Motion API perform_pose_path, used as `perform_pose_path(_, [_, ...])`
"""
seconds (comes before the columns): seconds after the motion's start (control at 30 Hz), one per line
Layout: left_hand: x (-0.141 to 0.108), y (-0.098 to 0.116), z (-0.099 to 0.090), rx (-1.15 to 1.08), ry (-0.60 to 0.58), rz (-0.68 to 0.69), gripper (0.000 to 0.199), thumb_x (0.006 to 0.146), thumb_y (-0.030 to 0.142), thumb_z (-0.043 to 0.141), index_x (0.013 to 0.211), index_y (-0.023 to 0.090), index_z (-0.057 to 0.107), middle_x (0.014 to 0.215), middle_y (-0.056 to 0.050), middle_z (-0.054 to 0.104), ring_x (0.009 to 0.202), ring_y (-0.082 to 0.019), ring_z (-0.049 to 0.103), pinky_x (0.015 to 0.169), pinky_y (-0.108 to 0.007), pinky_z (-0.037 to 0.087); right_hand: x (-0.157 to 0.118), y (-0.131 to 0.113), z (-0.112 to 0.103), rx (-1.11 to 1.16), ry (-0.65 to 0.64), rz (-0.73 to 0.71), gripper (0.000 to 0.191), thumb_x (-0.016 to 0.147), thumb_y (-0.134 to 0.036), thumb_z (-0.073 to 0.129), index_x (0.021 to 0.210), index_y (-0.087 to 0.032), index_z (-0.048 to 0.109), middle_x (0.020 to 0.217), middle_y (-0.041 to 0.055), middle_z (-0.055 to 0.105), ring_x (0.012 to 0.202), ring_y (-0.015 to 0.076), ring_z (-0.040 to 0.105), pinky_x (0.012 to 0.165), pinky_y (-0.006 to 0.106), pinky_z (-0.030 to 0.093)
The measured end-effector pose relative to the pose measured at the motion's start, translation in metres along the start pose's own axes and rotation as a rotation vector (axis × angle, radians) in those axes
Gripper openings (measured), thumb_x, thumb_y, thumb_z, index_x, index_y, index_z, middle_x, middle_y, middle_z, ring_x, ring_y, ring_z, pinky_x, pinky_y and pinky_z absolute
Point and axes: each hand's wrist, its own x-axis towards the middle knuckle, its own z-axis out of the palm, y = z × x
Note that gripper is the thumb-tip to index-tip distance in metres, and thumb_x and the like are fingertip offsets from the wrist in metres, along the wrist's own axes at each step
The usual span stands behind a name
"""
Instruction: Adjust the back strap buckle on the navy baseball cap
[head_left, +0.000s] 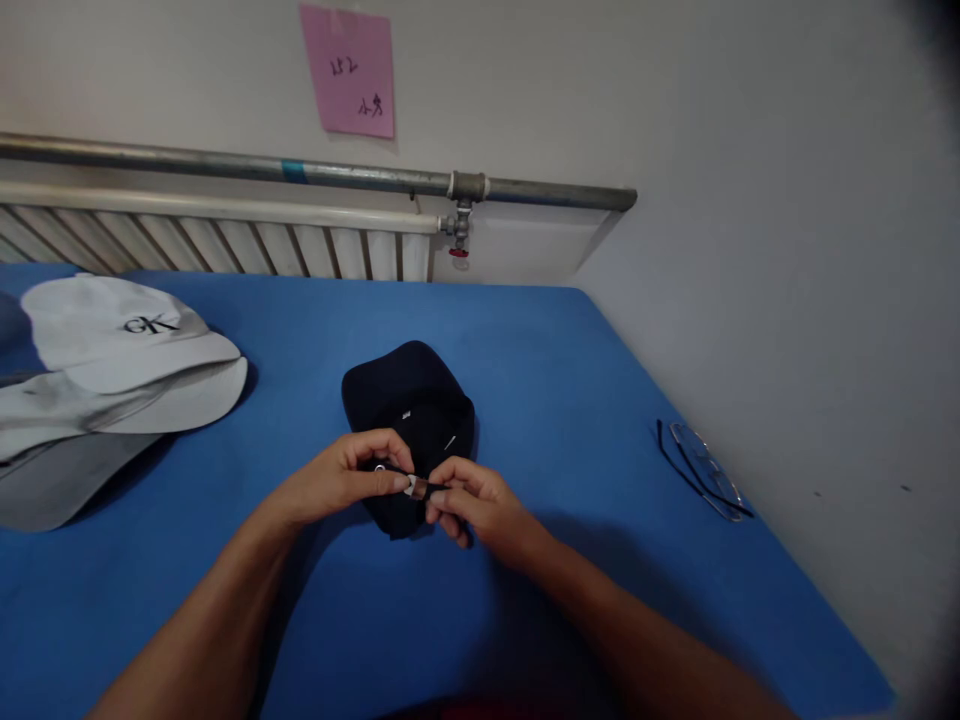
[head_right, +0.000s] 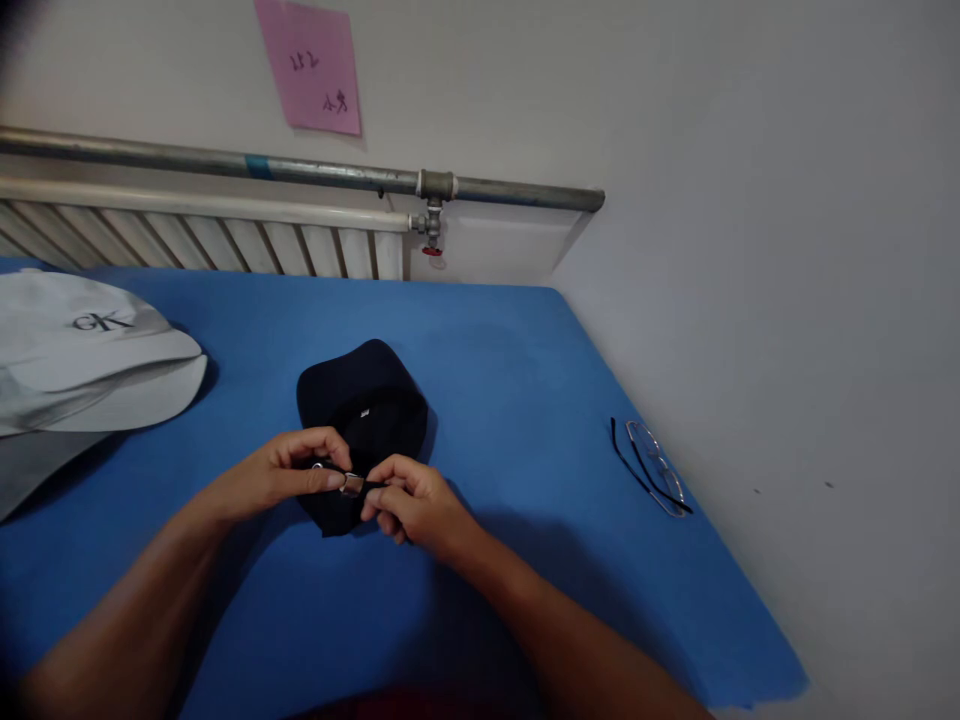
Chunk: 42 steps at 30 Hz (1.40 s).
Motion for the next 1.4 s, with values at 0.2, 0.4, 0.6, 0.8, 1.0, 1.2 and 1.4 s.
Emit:
perform_pose_path(0.2, [0.0008, 0.0031, 0.0024, 0.058, 0.029, -0.008, 0.011, 0.077, 0.025, 0.068, 0.085, 0.018, 0.065, 0.081, 0.001, 0.061, 0.077, -0.011, 0.054, 0.070, -0.023, 0.042, 0.0011, 0.0024, -0.0002, 0.003, -0.006, -0.012, 0.012, 0.074, -0.024, 0.059, 0.084, -0.020, 0.056, 0.065, -0.0038, 0.064, 0.045, 0.0064, 0.047, 0.041, 0.018, 0.035])
perform_pose_path(0.4, [0.0017, 0.0060, 0.0036, 0.062, 0.015, -0.019, 0.011, 0.077, 0.026, 0.067, 0.084, 0.017, 0.064, 0.079, 0.001, 0.060, 0.075, -0.012, 0.054, 0.069, -0.024, 0.042, 0.0003, 0.0011, 0.0005, -0.002, -0.022, -0.015, 0.013, 0.075, -0.027, 0.059, 0.085, -0.019, 0.056, 0.067, -0.0029, 0.064, 0.045, 0.0060, 0.048, 0.040, 0.018, 0.036])
perform_pose_path(0.6, [0.0010, 0.0036, 0.0007, 0.042, 0.029, 0.001, 0.014, 0.078, 0.029, 0.069, 0.085, 0.017, 0.064, 0.080, 0.000, 0.062, 0.076, -0.013, 0.055, 0.069, -0.024, 0.043, -0.0035, -0.0034, 0.0021, -0.040, 0.071, -0.057, 0.015, 0.074, -0.026, 0.058, 0.088, -0.020, 0.058, 0.074, -0.0025, 0.063, 0.044, 0.0057, 0.049, 0.036, 0.018, 0.034])
perform_pose_path(0.8, [0.0016, 0.0055, 0.0017, 0.053, 0.026, 0.006, 0.013, 0.077, 0.027, 0.068, 0.083, 0.017, 0.065, 0.080, -0.001, 0.062, 0.076, -0.013, 0.055, 0.070, -0.025, 0.043, -0.0026, -0.0026, 0.0015, -0.077, 0.100, -0.123, 0.012, 0.074, -0.020, 0.055, 0.085, -0.021, 0.059, 0.065, -0.0050, 0.059, 0.044, 0.0051, 0.045, 0.040, 0.018, 0.031])
perform_pose_path(1.0, [0.0016, 0.0062, 0.0042, 0.040, 0.014, -0.027, 0.014, 0.076, 0.026, 0.067, 0.085, 0.016, 0.063, 0.082, -0.001, 0.062, 0.077, -0.014, 0.056, 0.070, -0.026, 0.043, -0.0015, -0.0002, 0.0016, -0.059, 0.064, -0.152, 0.013, 0.074, -0.022, 0.060, 0.086, -0.021, 0.059, 0.070, -0.0046, 0.061, 0.046, 0.0049, 0.045, 0.044, 0.020, 0.034])
perform_pose_path(1.2, [0.0017, 0.0058, 0.0070, 0.057, 0.010, -0.047, 0.014, 0.076, 0.027, 0.065, 0.084, 0.016, 0.063, 0.080, -0.001, 0.061, 0.075, -0.013, 0.054, 0.069, -0.026, 0.042, -0.0019, 0.0007, 0.0024, -0.066, 0.067, -0.137, 0.018, 0.073, -0.023, 0.061, 0.091, -0.022, 0.059, 0.073, -0.0035, 0.064, 0.047, 0.0053, 0.046, 0.045, 0.020, 0.034])
perform_pose_path(1.4, [0.0010, 0.0081, 0.0043, 0.120, -0.057, -0.026, 0.007, 0.079, 0.020, 0.058, 0.083, 0.016, 0.063, 0.080, 0.000, 0.061, 0.075, -0.013, 0.052, 0.068, -0.024, 0.041, -0.0031, -0.0008, 0.0042, -0.095, 0.073, -0.131, 0.015, 0.073, -0.024, 0.060, 0.088, -0.022, 0.060, 0.069, -0.0037, 0.063, 0.047, 0.0061, 0.046, 0.045, 0.020, 0.035])
